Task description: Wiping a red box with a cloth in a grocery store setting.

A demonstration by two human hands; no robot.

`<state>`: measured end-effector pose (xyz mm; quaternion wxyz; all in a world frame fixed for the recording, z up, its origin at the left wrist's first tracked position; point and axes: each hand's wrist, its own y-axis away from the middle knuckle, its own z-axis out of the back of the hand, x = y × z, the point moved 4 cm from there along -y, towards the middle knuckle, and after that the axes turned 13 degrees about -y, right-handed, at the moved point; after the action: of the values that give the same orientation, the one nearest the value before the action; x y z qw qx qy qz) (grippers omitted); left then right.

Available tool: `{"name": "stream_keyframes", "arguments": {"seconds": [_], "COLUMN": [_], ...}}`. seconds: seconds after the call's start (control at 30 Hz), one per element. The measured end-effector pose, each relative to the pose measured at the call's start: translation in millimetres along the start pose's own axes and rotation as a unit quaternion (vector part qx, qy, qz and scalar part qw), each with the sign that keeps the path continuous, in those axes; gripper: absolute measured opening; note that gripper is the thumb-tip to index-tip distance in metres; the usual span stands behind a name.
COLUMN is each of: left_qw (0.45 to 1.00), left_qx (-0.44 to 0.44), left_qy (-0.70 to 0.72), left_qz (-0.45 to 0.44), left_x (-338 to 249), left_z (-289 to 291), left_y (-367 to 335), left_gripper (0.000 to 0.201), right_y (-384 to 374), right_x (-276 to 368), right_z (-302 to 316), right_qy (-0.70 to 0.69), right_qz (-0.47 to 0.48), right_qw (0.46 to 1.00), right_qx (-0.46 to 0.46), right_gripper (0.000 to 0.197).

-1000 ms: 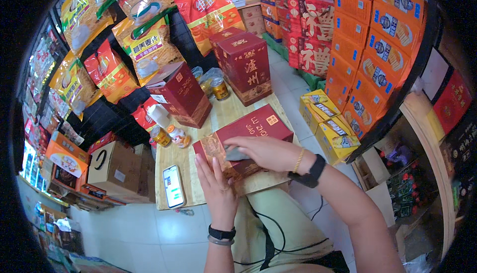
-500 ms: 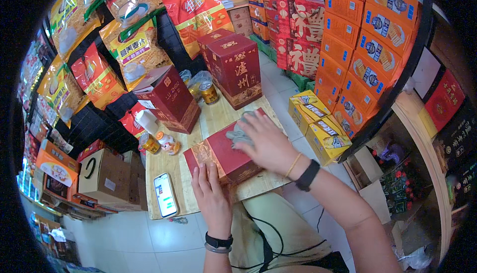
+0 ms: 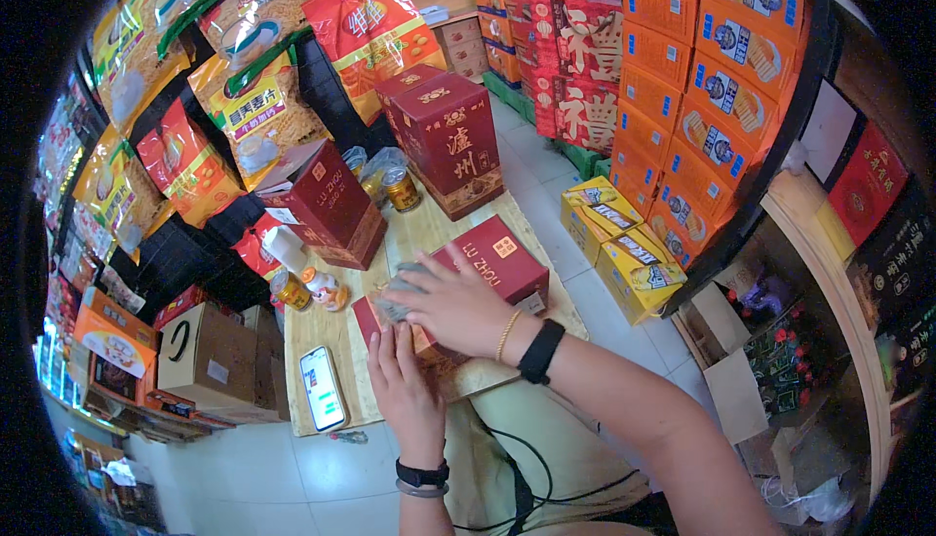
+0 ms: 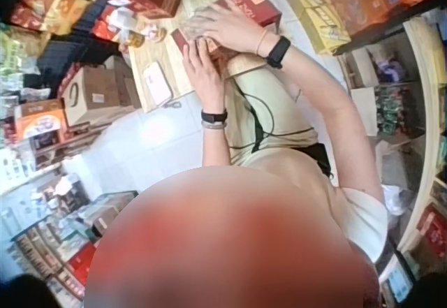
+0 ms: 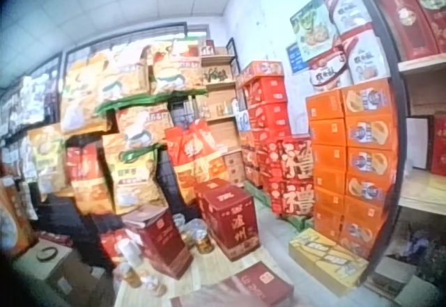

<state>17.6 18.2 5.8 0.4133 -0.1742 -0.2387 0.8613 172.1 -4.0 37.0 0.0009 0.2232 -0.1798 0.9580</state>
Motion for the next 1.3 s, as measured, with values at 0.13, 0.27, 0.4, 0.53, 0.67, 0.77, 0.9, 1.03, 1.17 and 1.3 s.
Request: {"name": "stream_keyframes", "arguments": {"seconds": [0.13,0.27,0.4,0.53,0.67,0.77,0.9,1.03,1.17,1.3], "left_qw": [1.0,1.0,1.0,1.0,1.0,1.0,1.0,1.0,1.0,1.0], "left_qx": [0.004,-0.003,-0.002,0.006,0.004,0.001,-0.005,0.009,0.01,0.001], "left_qy": [0.001,0.01,0.016,-0.005,-0.006,-0.01,-0.013,0.005,-0.008,0.002], "left_qz": [0.001,0.002,0.009,0.002,-0.003,-0.005,0.003,0.014,0.016,0.014], "left_x": [-1.0,-3.0,0.5,-0.9,-0.1,1.9,2.6,0.7,-2.4,-1.8], "left_z": [2.7,3.4,0.8,-0.3,-3.1,-6.8,-8.1,0.8,2.8,4.6], "left_y": [-1.1,-1.2,1.3,0.8,0.8,3.0,4.7,1.6,-1.0,-0.8], "left_gripper": [0.075,0.076,0.077,0.075,0.071,0.067,0.063,0.065,0.069,0.073], "right_y": [24.0,41.1,44.6,32.2,5.2,-10.3,-18.5,-7.3,20.2,38.8], "right_x": [-33.7,-62.7,-65.3,-36.2,-7.3,10.6,16.7,12.1,-14.5,-41.4], "right_z": [28.9,47.0,38.5,18.9,-8.6,-23.3,-30.2,-14.5,13.8,35.7], "right_qy": [0.104,0.023,-0.05,0.018,-0.017,-0.027,-0.136,-0.022,0.051,-0.012], "right_qz": [-0.07,-0.127,-0.076,-0.124,-0.071,-0.043,-0.021,0.005,-0.035,-0.073], "right_qw": [0.992,0.989,0.986,0.978,0.982,0.99,0.989,1.0,0.997,0.995], "right_qx": [-0.015,-0.071,-0.139,-0.166,-0.175,-0.129,-0.051,-0.013,-0.036,-0.061], "right_gripper": [0.051,0.05,0.043,0.041,0.044,0.045,0.045,0.045,0.041,0.038]}}
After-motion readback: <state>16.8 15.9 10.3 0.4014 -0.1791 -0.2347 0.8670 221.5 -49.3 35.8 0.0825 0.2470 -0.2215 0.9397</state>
